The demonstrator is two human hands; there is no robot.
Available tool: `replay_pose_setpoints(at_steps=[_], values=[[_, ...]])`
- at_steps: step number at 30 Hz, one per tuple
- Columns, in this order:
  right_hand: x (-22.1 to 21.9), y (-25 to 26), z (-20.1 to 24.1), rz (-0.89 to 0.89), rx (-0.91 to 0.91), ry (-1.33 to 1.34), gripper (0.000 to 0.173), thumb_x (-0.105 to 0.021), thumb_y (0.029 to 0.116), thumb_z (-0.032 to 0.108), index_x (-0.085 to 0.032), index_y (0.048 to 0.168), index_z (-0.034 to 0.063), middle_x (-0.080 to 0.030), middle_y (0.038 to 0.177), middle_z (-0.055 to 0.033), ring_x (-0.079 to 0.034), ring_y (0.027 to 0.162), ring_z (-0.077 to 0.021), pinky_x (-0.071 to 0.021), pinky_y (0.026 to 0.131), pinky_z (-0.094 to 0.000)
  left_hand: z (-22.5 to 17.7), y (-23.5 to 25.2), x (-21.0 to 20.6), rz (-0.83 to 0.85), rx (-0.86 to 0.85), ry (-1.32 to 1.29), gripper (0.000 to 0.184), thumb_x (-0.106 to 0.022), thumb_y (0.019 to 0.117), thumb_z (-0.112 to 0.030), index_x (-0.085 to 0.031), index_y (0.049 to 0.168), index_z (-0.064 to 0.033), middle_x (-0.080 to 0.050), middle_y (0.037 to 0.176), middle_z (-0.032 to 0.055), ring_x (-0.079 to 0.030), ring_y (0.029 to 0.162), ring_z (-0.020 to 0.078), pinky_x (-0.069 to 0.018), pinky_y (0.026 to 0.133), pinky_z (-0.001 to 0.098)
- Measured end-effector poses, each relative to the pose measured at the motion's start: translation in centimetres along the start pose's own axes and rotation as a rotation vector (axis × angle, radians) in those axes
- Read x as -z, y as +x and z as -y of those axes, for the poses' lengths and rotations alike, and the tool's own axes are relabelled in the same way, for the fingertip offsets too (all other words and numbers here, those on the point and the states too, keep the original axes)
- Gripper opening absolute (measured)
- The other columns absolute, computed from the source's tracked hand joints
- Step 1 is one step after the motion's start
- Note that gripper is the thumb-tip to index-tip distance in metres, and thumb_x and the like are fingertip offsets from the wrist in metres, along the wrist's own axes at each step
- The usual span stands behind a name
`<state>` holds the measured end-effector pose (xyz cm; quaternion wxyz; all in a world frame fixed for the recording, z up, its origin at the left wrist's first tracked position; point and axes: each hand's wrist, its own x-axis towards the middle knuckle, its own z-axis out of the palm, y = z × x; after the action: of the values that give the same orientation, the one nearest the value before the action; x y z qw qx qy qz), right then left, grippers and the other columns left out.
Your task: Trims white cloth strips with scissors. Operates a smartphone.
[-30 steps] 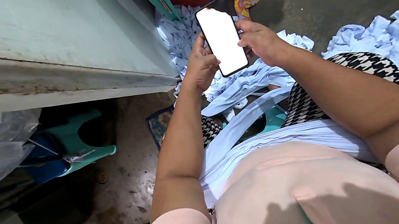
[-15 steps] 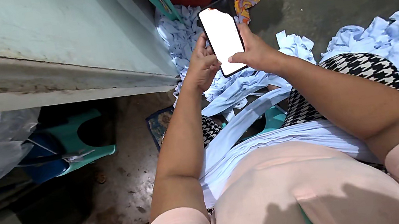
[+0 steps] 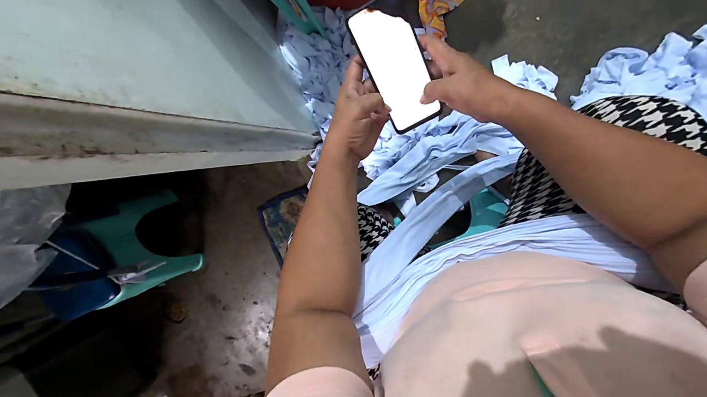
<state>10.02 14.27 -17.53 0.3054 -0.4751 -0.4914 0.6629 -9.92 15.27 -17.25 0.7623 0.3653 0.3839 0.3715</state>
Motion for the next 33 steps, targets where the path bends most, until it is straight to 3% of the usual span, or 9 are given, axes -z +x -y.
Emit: replay_pose_setpoints(at_steps=[8,15,33], values=[[-0.1,0.2,-0.6,-0.015,0.036,0.012,0.078,-0.064,0.0878,-0.004,-0.028,0.156,0.0091,-0.064,0.128,-0.0166,-0.071,0.104,-0.0218,-0.0607,0.089,-0.0394,0.0,-0.1,0.0,0.001,0.004,0.000,0.081,-0.046,0.0771,0.016,-0.023,0.150,-0.0127,-0.063,0.126,0.0147,-0.069,0.102,0.0229,-0.0582,0.087,0.0411],[0.5,-0.1,0.5,0.019,-0.033,0.033,0.076,-0.047,0.0850,-0.004,-0.031,0.157,0.0126,-0.066,0.128,-0.0132,-0.069,0.102,-0.0187,-0.0590,0.082,-0.0365,0.0,0.0,0.1,0.007,-0.006,-0.026,0.082,-0.048,0.0772,0.014,-0.021,0.150,-0.0130,-0.061,0.128,0.0135,-0.068,0.103,0.0220,-0.0580,0.088,0.0417],[0.6,-0.1,0.2,0.016,0.008,0.038,0.067,-0.054,0.0913,0.000,-0.036,0.155,0.0126,-0.067,0.124,-0.0134,-0.070,0.099,-0.0191,-0.0598,0.083,-0.0369,-0.1,0.0,0.1,0.013,0.002,-0.037,0.083,-0.047,0.0765,0.016,-0.022,0.151,-0.0128,-0.061,0.128,0.0145,-0.069,0.103,0.0228,-0.0585,0.088,0.0419]])
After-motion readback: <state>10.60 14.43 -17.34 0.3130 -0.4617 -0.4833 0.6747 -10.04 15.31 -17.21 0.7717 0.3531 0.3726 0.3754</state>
